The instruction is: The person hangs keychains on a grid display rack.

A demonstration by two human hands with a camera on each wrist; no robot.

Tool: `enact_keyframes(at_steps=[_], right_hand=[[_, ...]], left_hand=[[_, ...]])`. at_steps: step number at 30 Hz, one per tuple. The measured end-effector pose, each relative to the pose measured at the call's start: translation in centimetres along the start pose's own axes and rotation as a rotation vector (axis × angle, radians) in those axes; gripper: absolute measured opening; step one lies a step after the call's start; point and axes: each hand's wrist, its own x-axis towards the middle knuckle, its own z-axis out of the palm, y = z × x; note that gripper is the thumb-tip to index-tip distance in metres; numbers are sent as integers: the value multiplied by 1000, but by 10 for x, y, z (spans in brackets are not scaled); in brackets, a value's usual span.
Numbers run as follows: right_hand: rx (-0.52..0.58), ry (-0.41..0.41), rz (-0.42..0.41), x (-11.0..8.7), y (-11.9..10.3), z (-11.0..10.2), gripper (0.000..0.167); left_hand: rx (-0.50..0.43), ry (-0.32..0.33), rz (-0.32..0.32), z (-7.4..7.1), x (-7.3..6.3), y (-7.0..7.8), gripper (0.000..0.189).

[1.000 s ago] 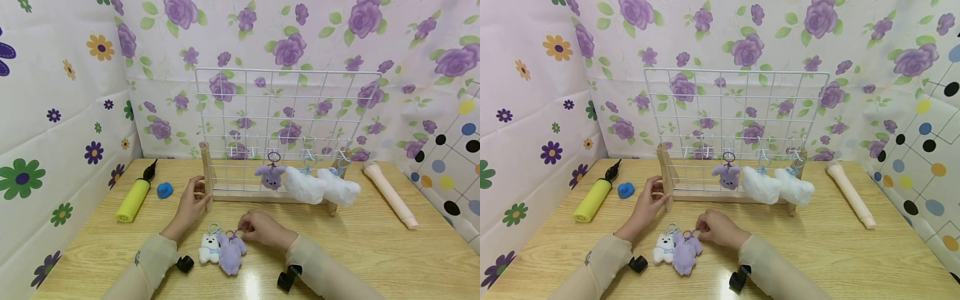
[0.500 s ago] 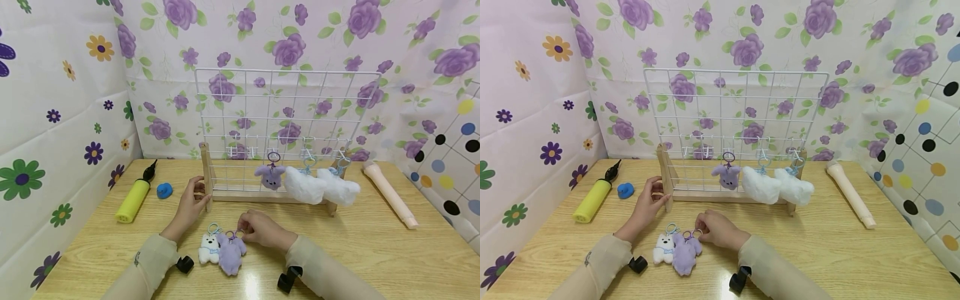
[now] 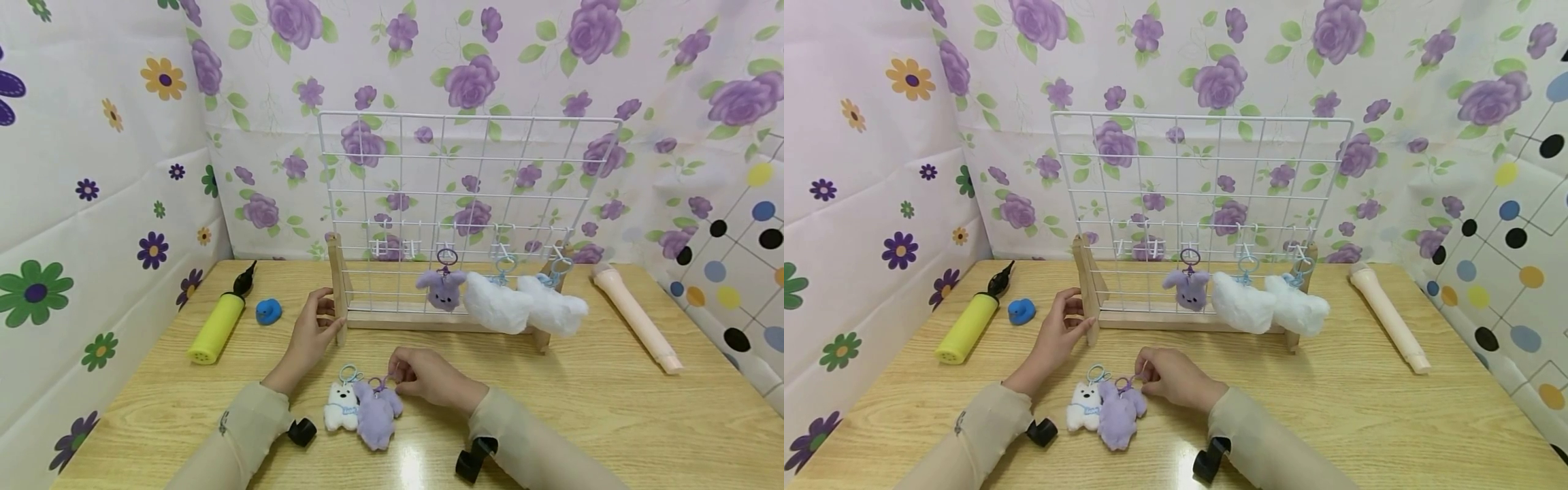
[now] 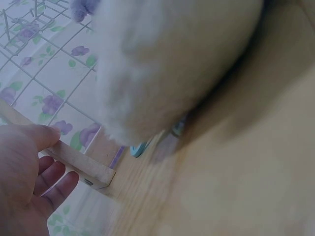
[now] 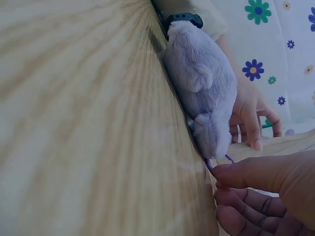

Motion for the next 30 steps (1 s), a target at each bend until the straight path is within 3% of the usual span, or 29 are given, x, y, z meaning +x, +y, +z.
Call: enact_keyframes(at_steps=[23, 30], right_hand=[[107, 39, 3, -12, -4, -13, 9], [103, 54, -37, -17, -15, -24, 6]], left_hand=[[5, -2, -17, 0, 0, 1, 57], [-3, 1, -17, 0, 0, 1, 57]])
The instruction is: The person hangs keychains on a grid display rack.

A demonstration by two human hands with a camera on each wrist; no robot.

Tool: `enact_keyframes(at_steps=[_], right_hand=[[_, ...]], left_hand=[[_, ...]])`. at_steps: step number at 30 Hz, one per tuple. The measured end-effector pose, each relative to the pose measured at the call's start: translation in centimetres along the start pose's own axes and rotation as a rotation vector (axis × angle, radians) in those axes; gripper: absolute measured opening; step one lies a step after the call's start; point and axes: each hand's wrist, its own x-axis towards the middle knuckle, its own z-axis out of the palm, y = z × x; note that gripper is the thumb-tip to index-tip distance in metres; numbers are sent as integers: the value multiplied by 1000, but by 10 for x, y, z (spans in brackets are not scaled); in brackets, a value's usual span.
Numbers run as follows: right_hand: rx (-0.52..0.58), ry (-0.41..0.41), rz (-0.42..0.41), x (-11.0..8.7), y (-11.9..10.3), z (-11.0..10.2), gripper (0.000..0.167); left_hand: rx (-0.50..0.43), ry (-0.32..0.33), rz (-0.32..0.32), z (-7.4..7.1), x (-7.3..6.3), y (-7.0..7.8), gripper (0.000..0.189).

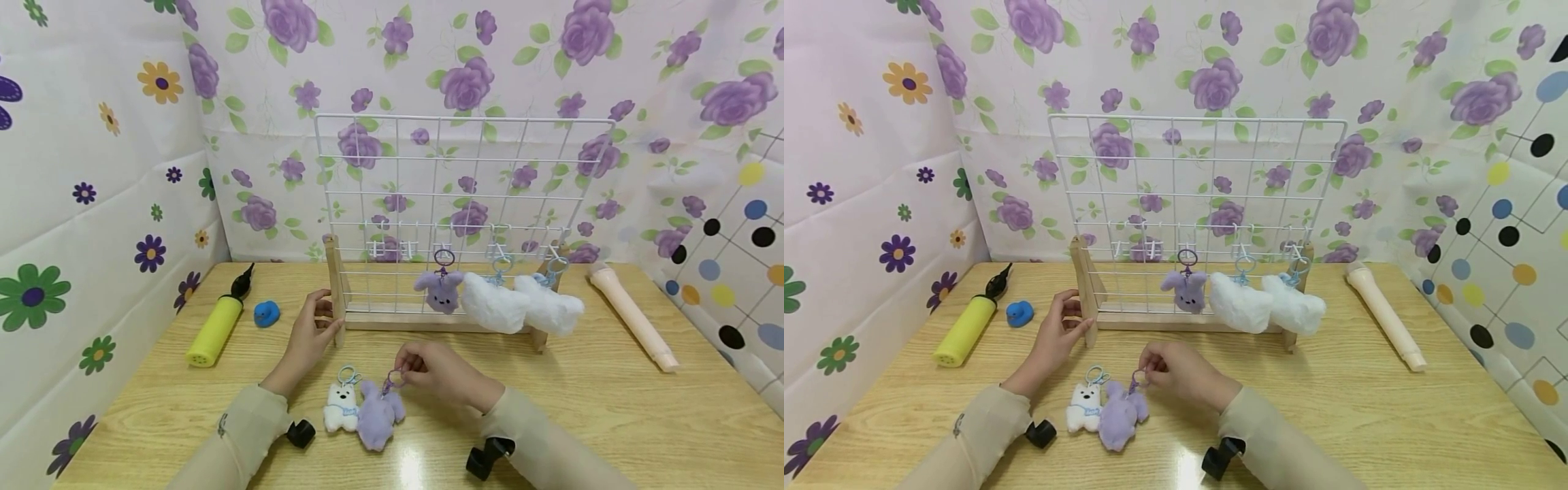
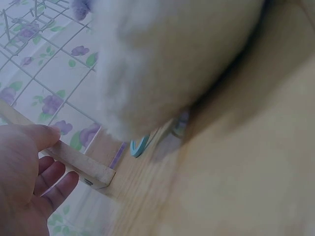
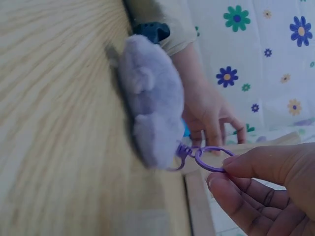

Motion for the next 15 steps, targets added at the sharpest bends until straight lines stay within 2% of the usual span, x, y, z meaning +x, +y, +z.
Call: enact_keyframes(at_steps=[10, 15], right_hand=[[-14, -13, -58, -3, -15, -15, 6], [-46, 7, -91, -7, -24, -25, 6]], left_hand=[[11, 1, 6, 0, -1, -1, 58], [9, -2, 10, 0, 0, -1, 58]])
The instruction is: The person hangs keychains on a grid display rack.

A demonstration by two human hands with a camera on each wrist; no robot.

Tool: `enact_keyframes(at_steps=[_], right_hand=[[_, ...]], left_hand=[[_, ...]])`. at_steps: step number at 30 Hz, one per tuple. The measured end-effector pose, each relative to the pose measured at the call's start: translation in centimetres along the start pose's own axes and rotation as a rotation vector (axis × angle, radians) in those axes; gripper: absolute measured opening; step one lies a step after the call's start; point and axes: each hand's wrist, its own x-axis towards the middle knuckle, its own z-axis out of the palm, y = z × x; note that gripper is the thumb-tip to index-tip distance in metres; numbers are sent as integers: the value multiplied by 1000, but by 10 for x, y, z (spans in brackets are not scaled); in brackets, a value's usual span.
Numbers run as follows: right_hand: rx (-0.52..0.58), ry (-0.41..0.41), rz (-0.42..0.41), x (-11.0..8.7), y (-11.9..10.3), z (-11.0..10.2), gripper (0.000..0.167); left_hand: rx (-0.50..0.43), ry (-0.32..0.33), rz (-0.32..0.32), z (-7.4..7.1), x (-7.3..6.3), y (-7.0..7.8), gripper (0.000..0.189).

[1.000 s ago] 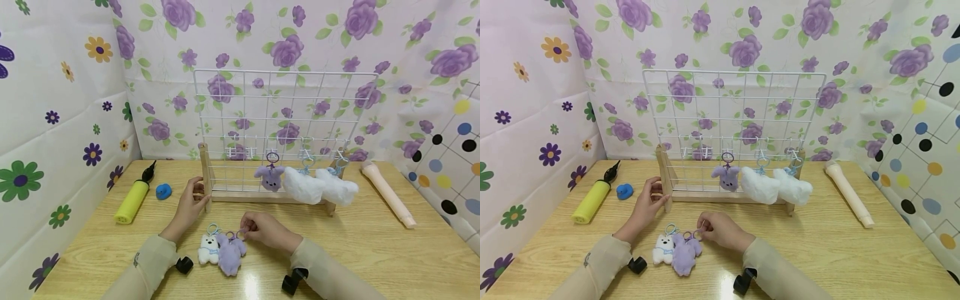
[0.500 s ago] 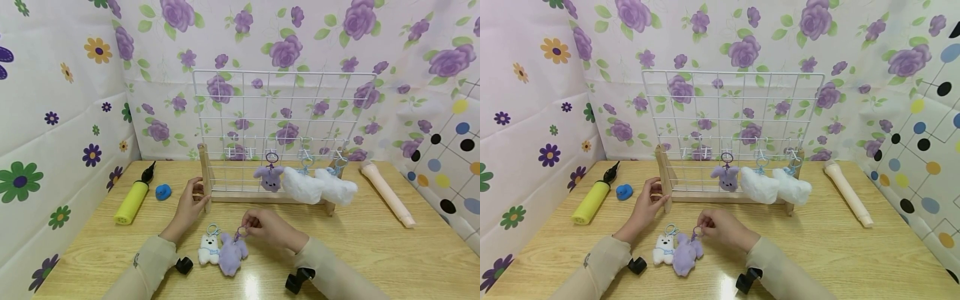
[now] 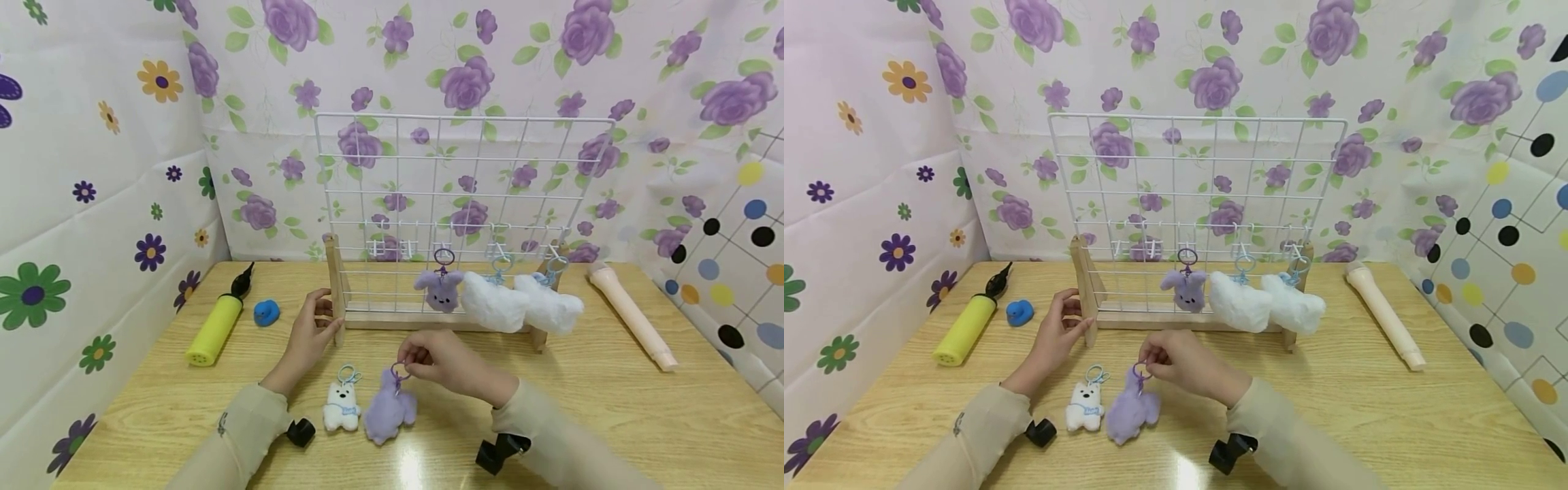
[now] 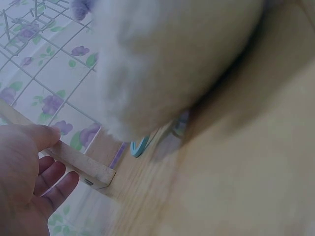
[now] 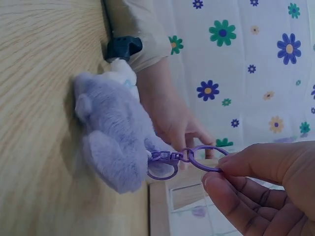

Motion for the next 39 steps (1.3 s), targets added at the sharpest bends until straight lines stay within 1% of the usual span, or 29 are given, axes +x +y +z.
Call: enact_keyframes(at_steps=[6, 10, 14, 22, 26, 32, 39], right_hand=[[-51, -5, -30, 2, -9, -14, 6], [-92, -10, -23, 4, -15, -23, 6], [-94, -17, -11, 6, -20, -33, 7], [-141, 23, -46, 14, -29, -50, 7], [-141, 21, -39, 17, -32, -58, 6], [-157, 18, 4, 22, -38, -70, 6], [-196, 42, -20, 31, -47, -85, 7]], left_hand=[[-1, -4, 5, -1, 2, 1, 58], [-3, -7, 7, -1, 3, 1, 58], [-5, -8, 7, -1, 3, 0, 57], [-5, -5, 4, 0, 2, -1, 58], [-4, -5, 9, 0, 2, -1, 58], [6, -6, 19, 0, 1, 0, 58], [-2, -14, 7, -1, 0, 1, 58]])
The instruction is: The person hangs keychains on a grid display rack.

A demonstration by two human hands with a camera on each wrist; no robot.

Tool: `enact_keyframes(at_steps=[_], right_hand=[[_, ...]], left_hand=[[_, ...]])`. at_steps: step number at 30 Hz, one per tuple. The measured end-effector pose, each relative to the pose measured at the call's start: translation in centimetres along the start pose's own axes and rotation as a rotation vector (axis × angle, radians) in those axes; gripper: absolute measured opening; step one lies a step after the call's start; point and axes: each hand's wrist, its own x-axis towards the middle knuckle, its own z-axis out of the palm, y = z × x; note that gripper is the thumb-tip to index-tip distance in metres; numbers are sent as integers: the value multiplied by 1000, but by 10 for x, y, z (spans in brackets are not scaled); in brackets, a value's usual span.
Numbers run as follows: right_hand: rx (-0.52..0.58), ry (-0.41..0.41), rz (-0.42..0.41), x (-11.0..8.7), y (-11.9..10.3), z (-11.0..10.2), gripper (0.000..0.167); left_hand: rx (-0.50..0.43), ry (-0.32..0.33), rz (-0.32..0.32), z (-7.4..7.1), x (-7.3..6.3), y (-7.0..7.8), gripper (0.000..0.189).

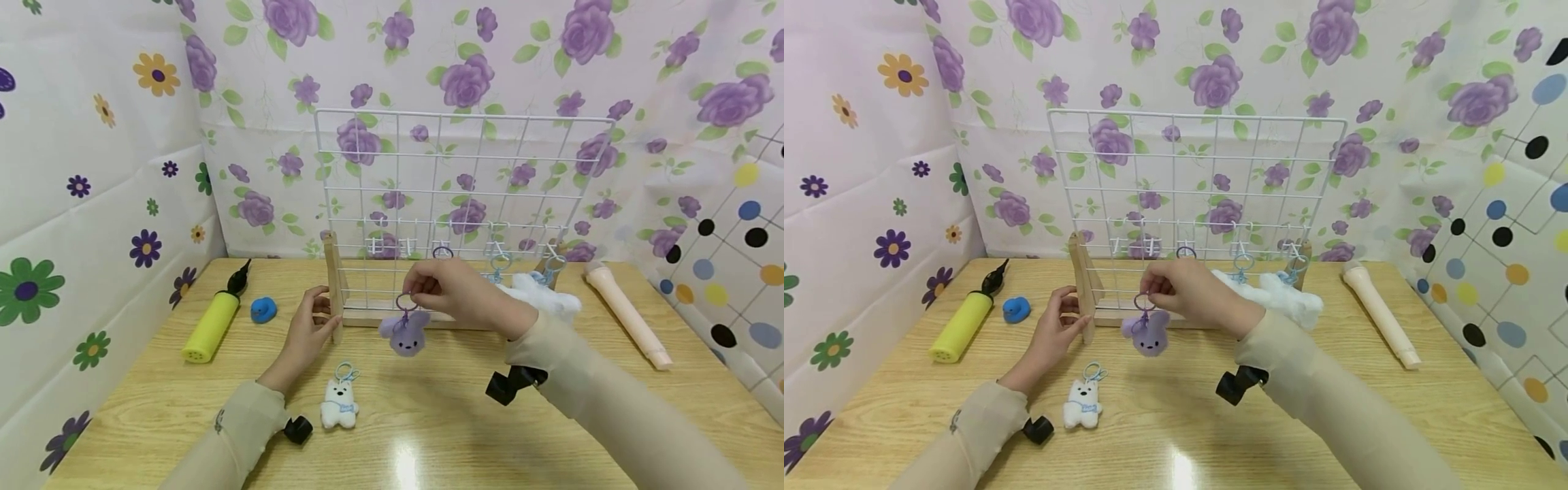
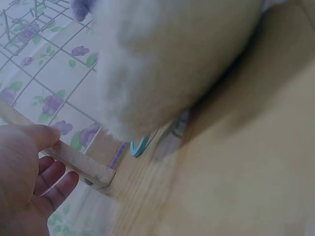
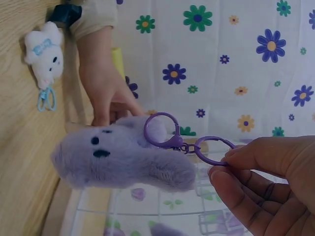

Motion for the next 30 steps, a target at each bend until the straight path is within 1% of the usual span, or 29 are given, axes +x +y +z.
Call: enact_keyframes(at_steps=[5, 10, 17, 22, 30], right_hand=[[-17, 32, 4, 7, -4, -13, 7], [-22, 36, 33, 12, -6, -23, 8], [-83, 70, 57, 19, -3, -35, 8], [-96, 67, 68, 26, -2, -38, 8], [-84, 31, 110, 37, 0, -42, 9]], left_hand=[[1, -2, -9, -1, -1, 0, 59], [9, 1, -6, -1, -1, -1, 59], [0, 0, -3, 0, 0, 0, 58], [2, 5, -3, -1, 0, 0, 58], [-7, 5, 4, 0, 0, -1, 58]])
